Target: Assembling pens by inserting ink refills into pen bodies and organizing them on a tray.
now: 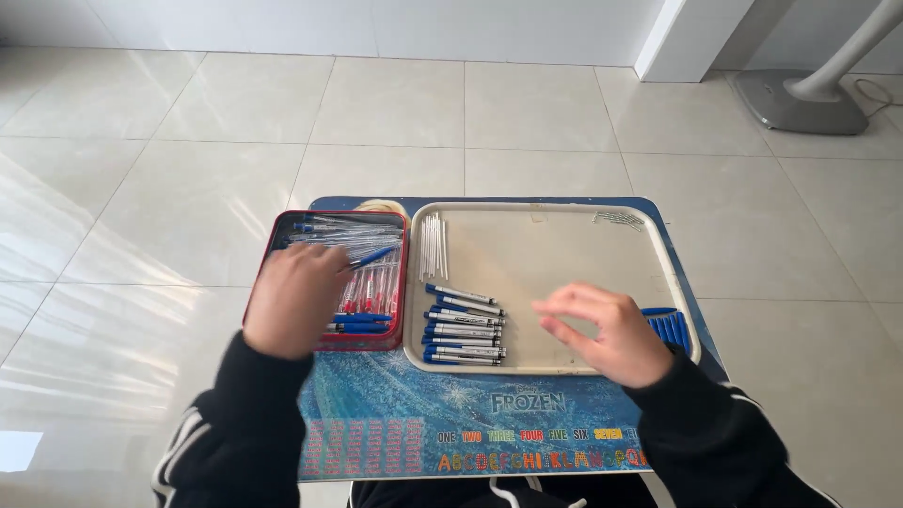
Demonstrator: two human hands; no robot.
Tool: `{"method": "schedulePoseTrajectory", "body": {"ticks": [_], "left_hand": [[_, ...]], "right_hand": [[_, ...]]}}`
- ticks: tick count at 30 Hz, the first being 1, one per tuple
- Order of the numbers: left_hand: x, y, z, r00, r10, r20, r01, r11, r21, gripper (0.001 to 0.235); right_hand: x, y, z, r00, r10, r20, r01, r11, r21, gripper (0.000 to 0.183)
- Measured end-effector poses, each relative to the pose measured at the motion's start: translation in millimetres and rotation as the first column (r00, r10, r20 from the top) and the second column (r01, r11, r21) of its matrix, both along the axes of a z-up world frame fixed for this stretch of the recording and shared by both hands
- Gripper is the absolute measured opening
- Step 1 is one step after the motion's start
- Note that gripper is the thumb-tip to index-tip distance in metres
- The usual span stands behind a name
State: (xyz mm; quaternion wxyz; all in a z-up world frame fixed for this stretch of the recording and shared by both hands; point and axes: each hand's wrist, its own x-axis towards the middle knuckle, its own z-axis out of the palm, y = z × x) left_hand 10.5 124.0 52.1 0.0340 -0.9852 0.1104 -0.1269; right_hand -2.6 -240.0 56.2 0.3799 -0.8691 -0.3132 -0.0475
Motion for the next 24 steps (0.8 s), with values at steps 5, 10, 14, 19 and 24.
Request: {"method": "schedulePoseTrajectory", "body": {"ticks": [5,10,14,19,24], "left_hand": [[0,-109,-23,0.873,-0.392,0.290,0.425,0.903,-0.058,0.012],[26,-148,-55,0.740,-0.556,0.378,0.579,0.813,0.061,0.008],[24,-145,-61,0.758,-0.567,0.321,0.595,0.803,0.012,0.007],[16,-141,-52,0.817,-0.512,0.267,0.553,0.827,-0.106,0.011],[16,-138,-43,0.845,-0.492,0.209,0.528,0.829,-0.186,0.020]], "right_hand": [[23,22,-20,0.956,0.069,0.286,-0.057,0.997,-0.050,0.034],[47,18,-74,0.972,0.073,0.221,-0.014,0.966,-0.256,0.022],[45,14,-74,0.986,0.020,0.166,0.013,0.982,-0.191,0.015],[45,16,-85,0.958,-0.023,0.284,0.081,0.978,-0.195,0.013],[42,17,-75,0.954,-0.128,0.272,0.152,0.986,-0.069,0.012]]}}
